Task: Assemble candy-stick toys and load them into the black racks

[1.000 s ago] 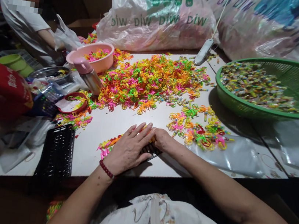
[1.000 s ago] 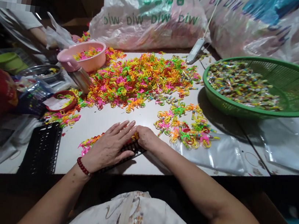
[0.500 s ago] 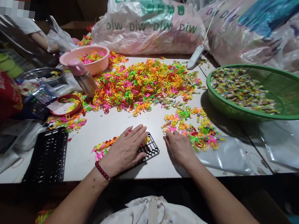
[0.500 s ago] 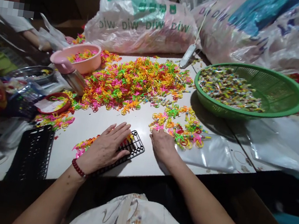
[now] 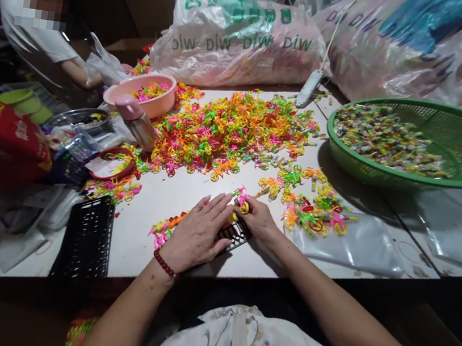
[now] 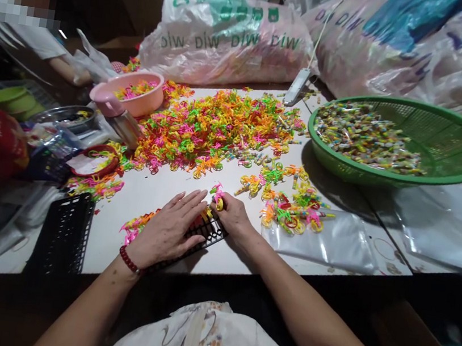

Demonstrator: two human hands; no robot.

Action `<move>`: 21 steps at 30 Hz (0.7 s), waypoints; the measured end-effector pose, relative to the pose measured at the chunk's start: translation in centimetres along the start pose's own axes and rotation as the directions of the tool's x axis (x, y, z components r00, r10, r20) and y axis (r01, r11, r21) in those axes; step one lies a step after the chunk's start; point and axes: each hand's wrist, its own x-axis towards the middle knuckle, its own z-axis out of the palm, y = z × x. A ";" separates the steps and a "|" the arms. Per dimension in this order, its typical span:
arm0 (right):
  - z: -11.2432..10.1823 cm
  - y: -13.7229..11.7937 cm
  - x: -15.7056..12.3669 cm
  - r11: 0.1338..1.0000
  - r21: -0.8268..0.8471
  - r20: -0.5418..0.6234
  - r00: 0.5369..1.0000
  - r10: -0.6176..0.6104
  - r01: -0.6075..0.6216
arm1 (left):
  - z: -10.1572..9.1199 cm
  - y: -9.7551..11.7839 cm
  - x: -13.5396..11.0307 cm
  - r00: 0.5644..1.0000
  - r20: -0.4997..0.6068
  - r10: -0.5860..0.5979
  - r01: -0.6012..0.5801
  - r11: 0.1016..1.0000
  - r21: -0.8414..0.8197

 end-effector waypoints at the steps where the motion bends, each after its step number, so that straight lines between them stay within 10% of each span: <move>1: 0.2 0.1 0.3 0.999 -0.030 0.013 0.999 -0.030 0.031 | 0.0 0.0 0.0 1.000 -0.003 -0.003 0.003 1.000 0.000; 10: 0.1 -0.1 0.5 0.952 -0.273 0.184 0.979 -0.088 0.136 | -0.1 0.1 0.1 1.000 0.000 -0.006 0.006 1.000 -0.010; 21: -0.3 0.7 0.9 0.976 -0.153 0.195 0.973 -0.121 0.152 | 0.1 0.0 0.0 1.000 0.020 -0.022 0.022 1.000 0.000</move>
